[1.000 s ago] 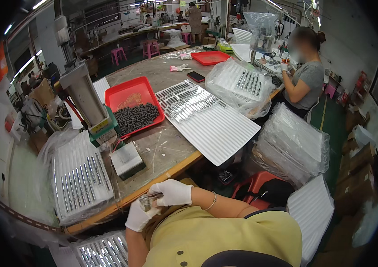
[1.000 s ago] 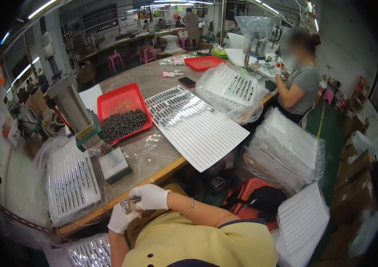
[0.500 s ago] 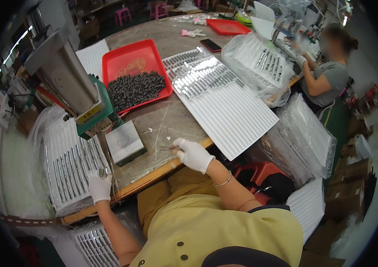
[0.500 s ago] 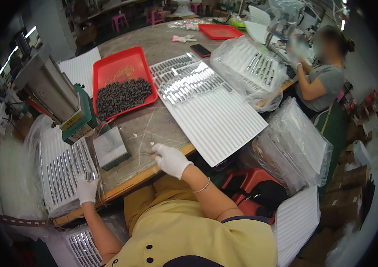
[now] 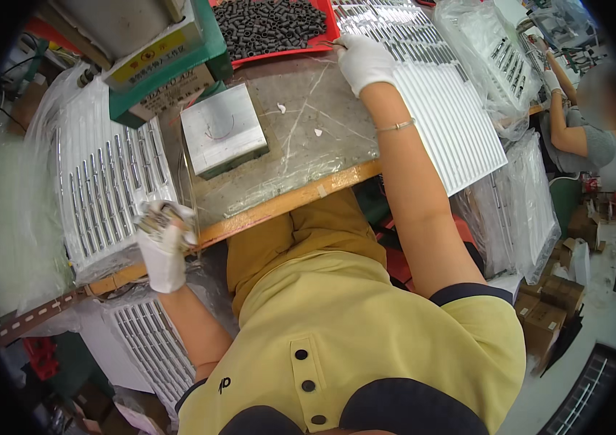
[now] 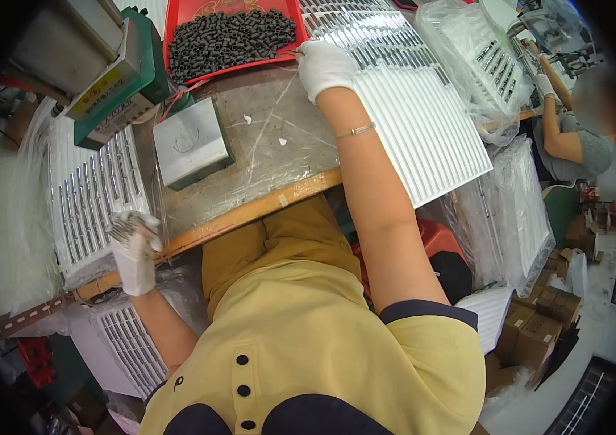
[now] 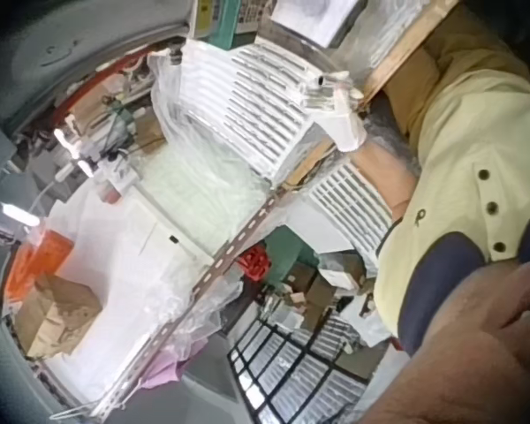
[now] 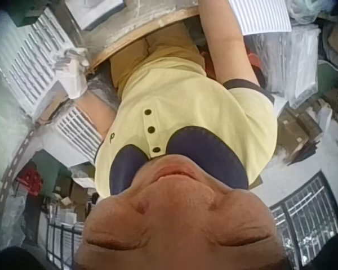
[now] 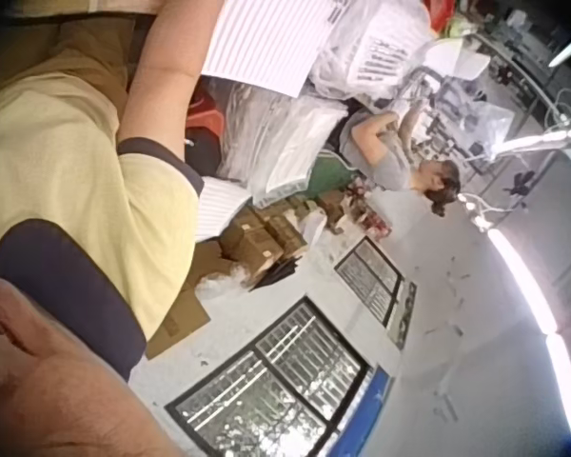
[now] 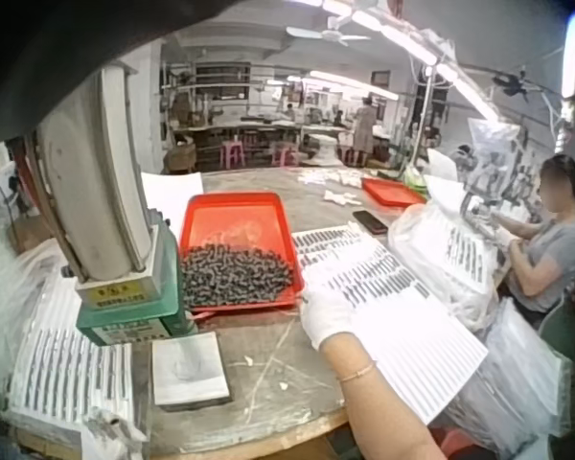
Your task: Manually assemble and inspect metal handles or similar hardware components using a small press and manual fitting.
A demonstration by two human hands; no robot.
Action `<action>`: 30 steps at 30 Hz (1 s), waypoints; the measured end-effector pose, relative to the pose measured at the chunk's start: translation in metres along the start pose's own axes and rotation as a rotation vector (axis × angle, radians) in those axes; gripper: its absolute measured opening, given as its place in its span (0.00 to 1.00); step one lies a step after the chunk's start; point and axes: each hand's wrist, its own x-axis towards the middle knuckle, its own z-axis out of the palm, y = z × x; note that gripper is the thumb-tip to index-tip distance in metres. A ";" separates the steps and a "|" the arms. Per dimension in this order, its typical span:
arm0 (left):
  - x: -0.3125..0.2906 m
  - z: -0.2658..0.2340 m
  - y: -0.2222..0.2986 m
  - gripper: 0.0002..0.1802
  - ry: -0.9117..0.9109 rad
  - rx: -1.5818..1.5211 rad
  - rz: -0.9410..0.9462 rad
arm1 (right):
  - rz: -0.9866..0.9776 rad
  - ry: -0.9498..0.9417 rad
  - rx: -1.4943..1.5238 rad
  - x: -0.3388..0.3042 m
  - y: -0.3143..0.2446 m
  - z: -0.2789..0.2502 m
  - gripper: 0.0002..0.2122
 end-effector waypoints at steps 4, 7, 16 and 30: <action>0.001 0.046 0.006 0.15 -0.221 -0.133 -0.102 | -0.007 -0.022 -0.130 0.045 -0.001 0.018 0.11; 0.009 0.057 0.005 0.15 -0.255 -0.131 -0.138 | -0.055 -0.033 -0.157 0.062 -0.007 0.022 0.11; 0.010 0.067 -0.003 0.11 -0.341 0.124 -0.136 | -0.095 -0.087 -0.222 0.057 -0.012 0.025 0.07; -0.003 0.100 0.007 0.10 -0.145 0.271 0.325 | -0.472 -0.138 0.462 -0.160 -0.045 -0.097 0.06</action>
